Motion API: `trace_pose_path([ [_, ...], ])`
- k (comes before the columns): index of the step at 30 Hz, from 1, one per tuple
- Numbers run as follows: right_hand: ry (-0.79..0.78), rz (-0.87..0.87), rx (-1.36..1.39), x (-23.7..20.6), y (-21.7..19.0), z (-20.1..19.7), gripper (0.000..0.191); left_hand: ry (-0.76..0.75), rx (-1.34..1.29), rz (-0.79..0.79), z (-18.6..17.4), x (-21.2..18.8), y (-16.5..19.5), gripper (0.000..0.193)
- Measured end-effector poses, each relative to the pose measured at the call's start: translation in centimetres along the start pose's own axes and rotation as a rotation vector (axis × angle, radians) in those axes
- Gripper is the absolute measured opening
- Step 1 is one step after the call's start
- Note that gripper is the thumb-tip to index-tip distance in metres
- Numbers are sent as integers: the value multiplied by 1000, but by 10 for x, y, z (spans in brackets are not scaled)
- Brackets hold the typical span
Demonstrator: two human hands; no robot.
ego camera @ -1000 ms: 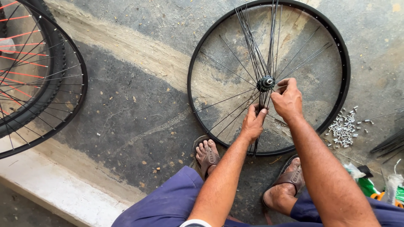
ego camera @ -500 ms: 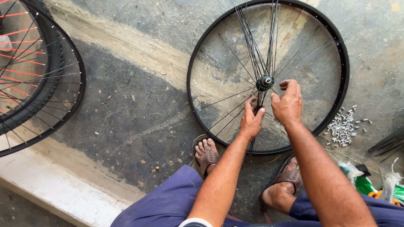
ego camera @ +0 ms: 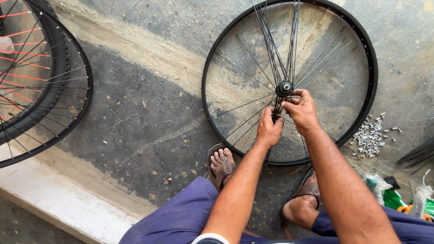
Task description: The person inserts bicycle spokes into the hub and rim, then secures them with nipples. The person works on a single wheel, methodically threading each spoke and tightening it by hand.
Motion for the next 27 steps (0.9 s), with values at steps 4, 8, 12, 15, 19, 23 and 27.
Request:
trace_pose_path([
  [4,10,-36,-231,2,-8,-3,46,22,-14,-41,-9,1,0,33],
  [8,201,-293,-868,-11,-41,-5,42,52,44,-70,-15,1,0,33],
  [12,380,-451,-1021,-39,-51,-2,54,115,19,-2,-19,0,4,35],
  [15,217,-167,-537,-40,-14,-2,45,110,2,-15,-19,1,3,35],
  [19,96,26,10,-31,26,10,44,73,-11,-72,-22,2,5,34],
  [23,143,-36,-5,-23,30,11,38,12,12,-120,-28,1,13,35],
  [27,170,-25,-58,-25,31,12,33,8,114,-142,-41,3,20,41],
])
Point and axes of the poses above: each hand's wrist, its own x-axis towards the middle knuckle, its own z-axis out of the palm, y = z × x, the point moved 7 cm from there along x, towards the middle knuckle, and after that the axes turned 7 degrees about -y, right-handed, at the moved point
